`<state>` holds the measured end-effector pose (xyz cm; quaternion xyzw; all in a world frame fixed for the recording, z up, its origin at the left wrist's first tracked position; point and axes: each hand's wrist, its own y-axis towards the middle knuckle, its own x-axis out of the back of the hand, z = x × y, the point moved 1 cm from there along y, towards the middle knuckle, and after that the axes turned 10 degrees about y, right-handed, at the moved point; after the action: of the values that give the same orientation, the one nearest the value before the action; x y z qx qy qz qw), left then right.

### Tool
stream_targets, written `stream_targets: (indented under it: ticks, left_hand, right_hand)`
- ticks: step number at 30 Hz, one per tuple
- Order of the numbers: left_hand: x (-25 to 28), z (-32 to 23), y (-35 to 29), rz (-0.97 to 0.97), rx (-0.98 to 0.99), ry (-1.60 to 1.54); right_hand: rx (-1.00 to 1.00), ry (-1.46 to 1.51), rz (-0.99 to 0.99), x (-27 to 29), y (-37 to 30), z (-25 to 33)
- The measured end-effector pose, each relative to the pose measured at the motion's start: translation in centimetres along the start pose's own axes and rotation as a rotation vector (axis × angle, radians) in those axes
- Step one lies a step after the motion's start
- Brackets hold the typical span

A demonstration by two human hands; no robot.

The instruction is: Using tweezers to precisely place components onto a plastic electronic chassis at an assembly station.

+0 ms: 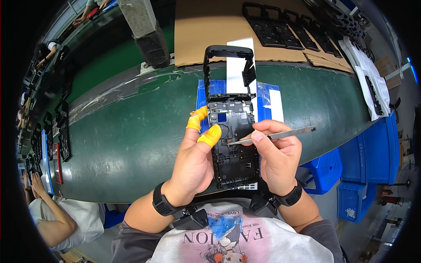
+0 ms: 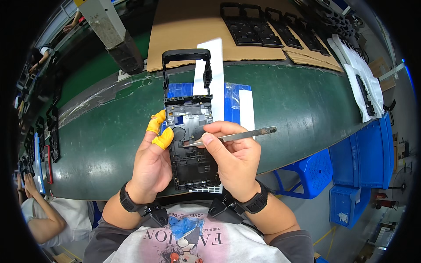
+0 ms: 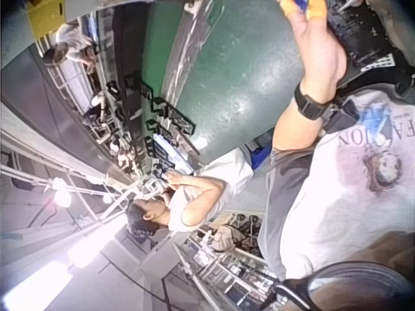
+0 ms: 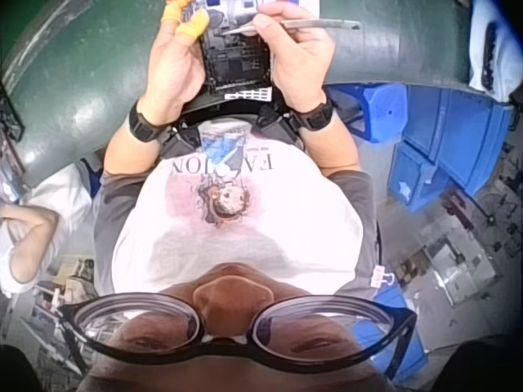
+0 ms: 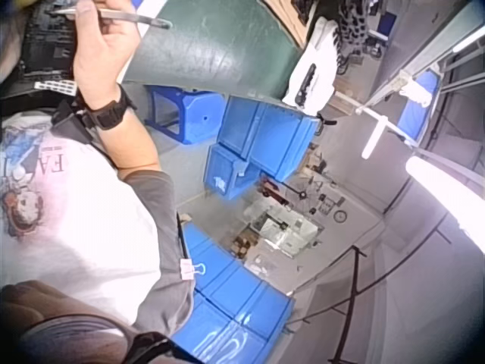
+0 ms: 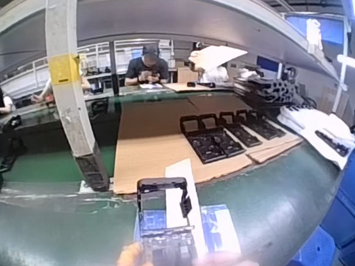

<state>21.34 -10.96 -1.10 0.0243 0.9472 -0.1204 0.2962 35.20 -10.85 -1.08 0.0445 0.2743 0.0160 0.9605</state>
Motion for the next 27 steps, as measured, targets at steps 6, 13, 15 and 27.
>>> stream_targets:
  ticks: [6, 13, 15, 27]
  left_hand:
    - [-0.3, -0.3, -0.3, 0.025, 0.021, -0.014]
    - [-0.3, -0.3, -0.2, 0.054, 0.037, -0.017]
    - [0.1, 0.1, -0.1, 0.123, 0.048, 0.04]
    - [1.0, -3.8, -2.1, 0.082, -0.021, 0.085]
  right_hand:
    - [0.001, -0.013, -0.018, 0.1, -0.1, 0.1]
    - [-0.003, 0.199, -0.118, 1.2, -0.6, 0.6]
    - [0.02, 0.229, -0.162, 2.0, -0.6, 1.2]
    - [0.169, 0.215, -0.359, 9.6, -1.4, 4.5]
